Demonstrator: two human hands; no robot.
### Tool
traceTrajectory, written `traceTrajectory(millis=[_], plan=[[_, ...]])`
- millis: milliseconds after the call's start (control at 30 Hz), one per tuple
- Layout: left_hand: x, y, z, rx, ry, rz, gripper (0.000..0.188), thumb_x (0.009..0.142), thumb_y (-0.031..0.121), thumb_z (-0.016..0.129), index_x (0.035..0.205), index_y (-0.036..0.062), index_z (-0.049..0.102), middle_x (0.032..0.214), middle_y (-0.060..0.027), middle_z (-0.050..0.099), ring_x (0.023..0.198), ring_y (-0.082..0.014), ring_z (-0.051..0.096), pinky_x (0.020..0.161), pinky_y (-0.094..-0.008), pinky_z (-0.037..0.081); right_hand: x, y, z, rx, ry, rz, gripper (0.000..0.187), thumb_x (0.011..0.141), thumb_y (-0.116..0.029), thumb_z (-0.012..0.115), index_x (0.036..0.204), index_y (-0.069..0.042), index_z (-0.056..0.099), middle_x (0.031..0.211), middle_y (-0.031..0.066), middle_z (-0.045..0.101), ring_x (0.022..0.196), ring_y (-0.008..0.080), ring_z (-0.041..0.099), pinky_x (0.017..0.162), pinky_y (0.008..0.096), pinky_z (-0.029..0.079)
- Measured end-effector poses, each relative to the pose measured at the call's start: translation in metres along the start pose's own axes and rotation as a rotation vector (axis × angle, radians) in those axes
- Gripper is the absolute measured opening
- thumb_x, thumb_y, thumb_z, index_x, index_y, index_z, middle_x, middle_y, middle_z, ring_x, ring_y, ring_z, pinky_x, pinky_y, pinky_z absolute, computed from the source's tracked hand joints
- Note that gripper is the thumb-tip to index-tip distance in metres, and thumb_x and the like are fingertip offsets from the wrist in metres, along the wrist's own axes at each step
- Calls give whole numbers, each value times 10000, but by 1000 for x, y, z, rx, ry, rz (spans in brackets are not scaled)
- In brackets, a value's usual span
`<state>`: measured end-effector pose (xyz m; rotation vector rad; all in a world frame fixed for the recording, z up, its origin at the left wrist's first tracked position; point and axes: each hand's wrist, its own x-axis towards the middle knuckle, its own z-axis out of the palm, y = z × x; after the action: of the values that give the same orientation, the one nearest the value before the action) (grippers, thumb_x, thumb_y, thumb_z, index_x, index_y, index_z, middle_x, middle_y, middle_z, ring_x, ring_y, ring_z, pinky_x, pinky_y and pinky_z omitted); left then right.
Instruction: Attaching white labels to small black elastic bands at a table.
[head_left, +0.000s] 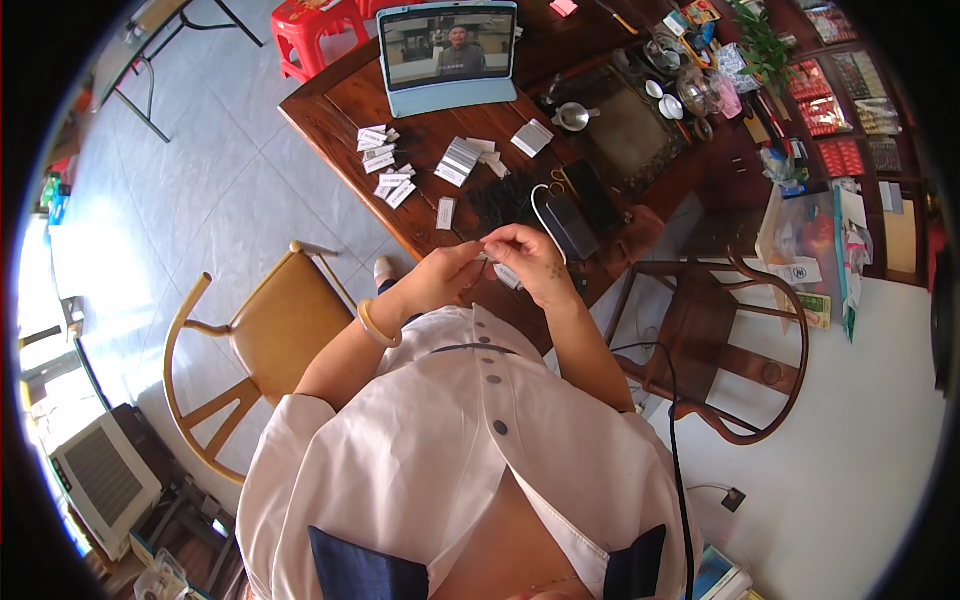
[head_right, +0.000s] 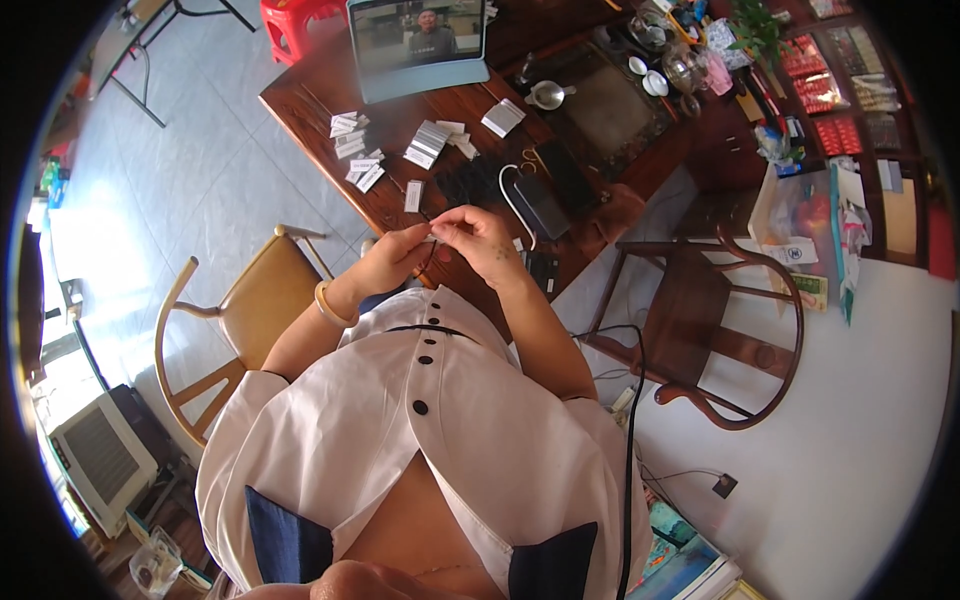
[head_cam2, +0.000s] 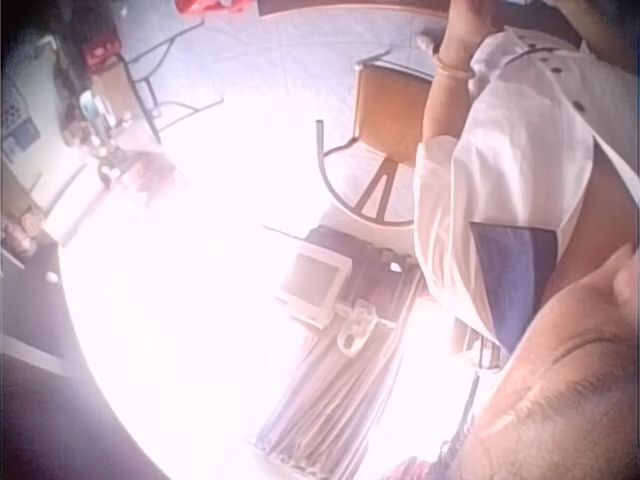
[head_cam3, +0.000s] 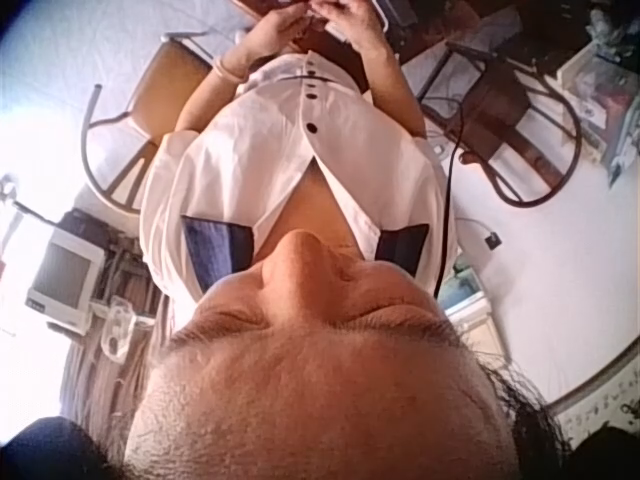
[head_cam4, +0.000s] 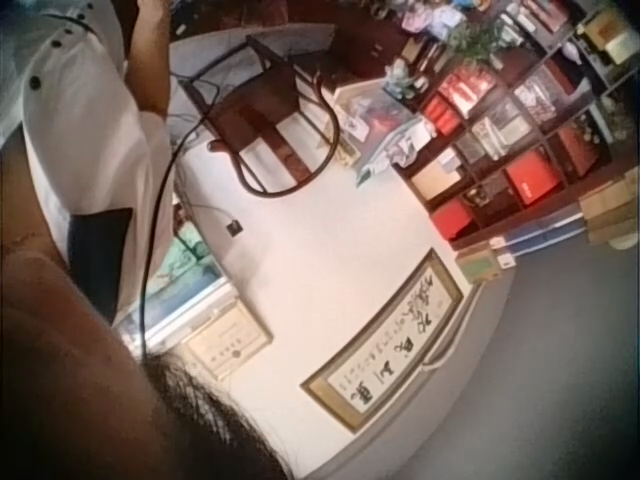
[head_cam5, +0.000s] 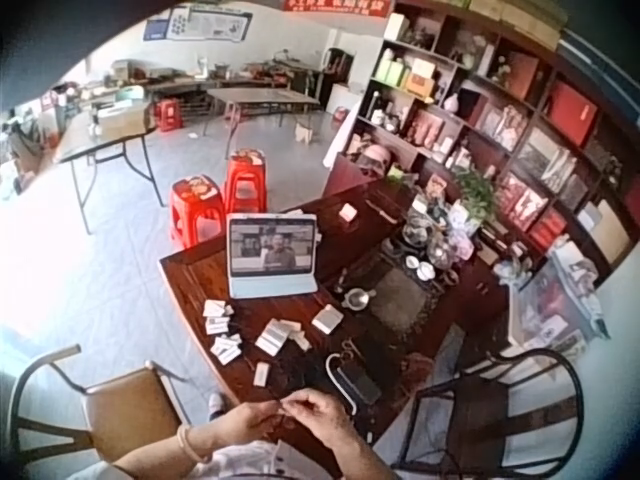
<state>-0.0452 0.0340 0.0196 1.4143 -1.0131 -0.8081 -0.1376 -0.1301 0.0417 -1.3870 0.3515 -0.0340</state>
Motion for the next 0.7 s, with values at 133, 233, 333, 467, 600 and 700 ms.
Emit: traceTrajectory(millis=[133,233,333,467,600,700], plan=[[0,0,3,-196,-16,-140,192,960,58,430,1091,-3,556,879,-53,632,691,-108,546,632,-248,468,1,1,1,63,115,-39,129,866,-78,654,968,0,648,856,24,650,775,66,588,666,206,478],[2,4,5,-317,15,-223,168,970,71,402,1036,4,541,870,-59,628,682,-104,537,619,-242,460,-2,-6,9,-179,166,-190,123,856,-47,653,972,-8,641,849,27,636,678,75,580,611,208,472],[3,0,7,-426,49,-257,143,969,57,390,967,3,523,861,-71,613,697,-102,533,628,-236,449,-4,-15,13,-442,171,-464,177,797,-3,679,965,-40,640,855,30,635,717,129,605,625,252,485],[2,-3,4,-483,56,-278,89,935,44,440,976,13,513,826,-54,584,702,-111,540,637,-245,452,-2,-23,11,-952,64,-896,336,666,40,686,976,-79,635,893,48,626,826,245,608,691,334,500],[0,-9,6,-417,48,-379,139,911,48,481,1041,4,506,830,-42,567,708,-110,541,643,-244,455,-4,-23,14,-1187,11,-1026,294,683,-38,665,973,-81,639,921,32,623,853,213,604,723,344,489],[0,-3,9,-441,85,-416,224,897,51,505,1114,-7,492,837,-31,556,718,-108,543,651,-241,456,-5,-19,16,-1221,32,-1054,239,713,-64,642,951,-76,642,925,37,623,864,210,601,729,357,485]])
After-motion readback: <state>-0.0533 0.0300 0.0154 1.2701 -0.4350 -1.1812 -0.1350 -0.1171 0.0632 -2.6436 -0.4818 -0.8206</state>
